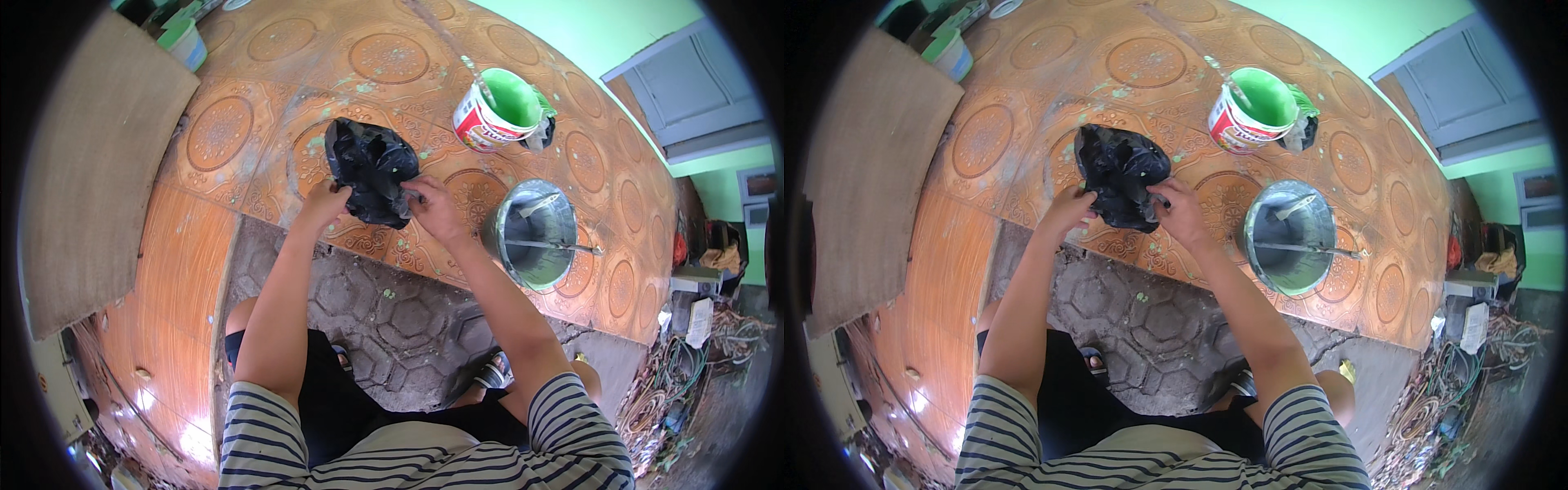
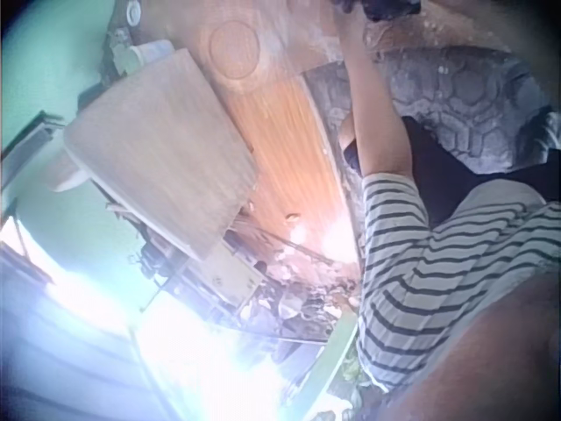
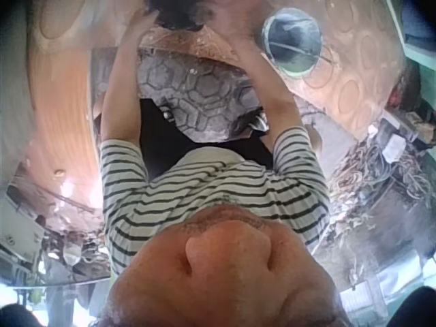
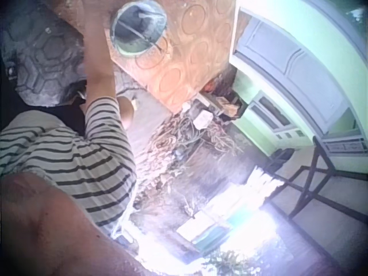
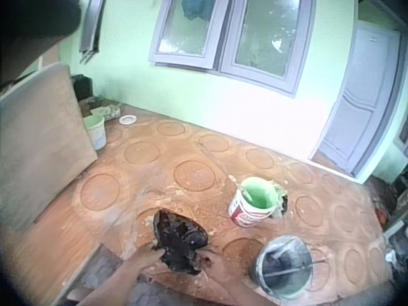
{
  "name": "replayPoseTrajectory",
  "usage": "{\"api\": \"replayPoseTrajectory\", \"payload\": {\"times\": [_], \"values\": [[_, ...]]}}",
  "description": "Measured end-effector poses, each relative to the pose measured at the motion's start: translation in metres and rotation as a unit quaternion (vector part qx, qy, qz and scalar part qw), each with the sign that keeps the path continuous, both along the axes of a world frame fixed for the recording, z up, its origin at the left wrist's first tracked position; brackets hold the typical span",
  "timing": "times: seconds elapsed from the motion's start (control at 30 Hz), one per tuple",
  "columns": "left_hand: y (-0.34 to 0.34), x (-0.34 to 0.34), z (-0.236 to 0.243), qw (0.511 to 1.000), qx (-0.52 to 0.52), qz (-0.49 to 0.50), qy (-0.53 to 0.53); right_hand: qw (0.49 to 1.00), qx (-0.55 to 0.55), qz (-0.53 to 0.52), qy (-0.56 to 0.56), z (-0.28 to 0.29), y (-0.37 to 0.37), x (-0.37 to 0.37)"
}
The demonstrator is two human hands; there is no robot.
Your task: The person sits on a tiled floor and uses a stick to stir a dark grey substance inside a green bucket. The person repeatedly scrapes the sides and bottom of the bucket to mix the contents thoroughly.
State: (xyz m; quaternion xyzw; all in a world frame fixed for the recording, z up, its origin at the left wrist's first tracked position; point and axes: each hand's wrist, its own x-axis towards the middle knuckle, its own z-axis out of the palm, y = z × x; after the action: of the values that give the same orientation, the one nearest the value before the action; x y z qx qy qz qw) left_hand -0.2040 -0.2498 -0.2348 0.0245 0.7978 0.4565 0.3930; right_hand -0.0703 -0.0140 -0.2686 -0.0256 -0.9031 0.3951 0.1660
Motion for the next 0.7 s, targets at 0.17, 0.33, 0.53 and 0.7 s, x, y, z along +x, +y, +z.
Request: {"api": "replayPoseTrajectory", "payload": {"times": [0.17, 0.33, 0.53, 0.7], "values": [[-0.001, -0.007, -0.007, 0.992, -0.037, 0.064, 0.106, 0.990, -0.106, -0.094, -0.013, 0.024, 0.002, 0.004], [0.021, -0.023, 0.010, 0.949, -0.078, 0.096, 0.289, 0.961, -0.194, -0.162, -0.109, 0.041, 0.020, 0.022], [0.054, -0.006, 0.060, 0.928, 0.067, 0.194, 0.310, 0.899, -0.344, -0.187, -0.194, 0.116, 0.071, 0.026], [0.063, -0.008, 0.028, 0.920, 0.161, 0.219, 0.284, 0.926, -0.246, -0.228, -0.171, 0.202, 0.133, 0.013]]}}
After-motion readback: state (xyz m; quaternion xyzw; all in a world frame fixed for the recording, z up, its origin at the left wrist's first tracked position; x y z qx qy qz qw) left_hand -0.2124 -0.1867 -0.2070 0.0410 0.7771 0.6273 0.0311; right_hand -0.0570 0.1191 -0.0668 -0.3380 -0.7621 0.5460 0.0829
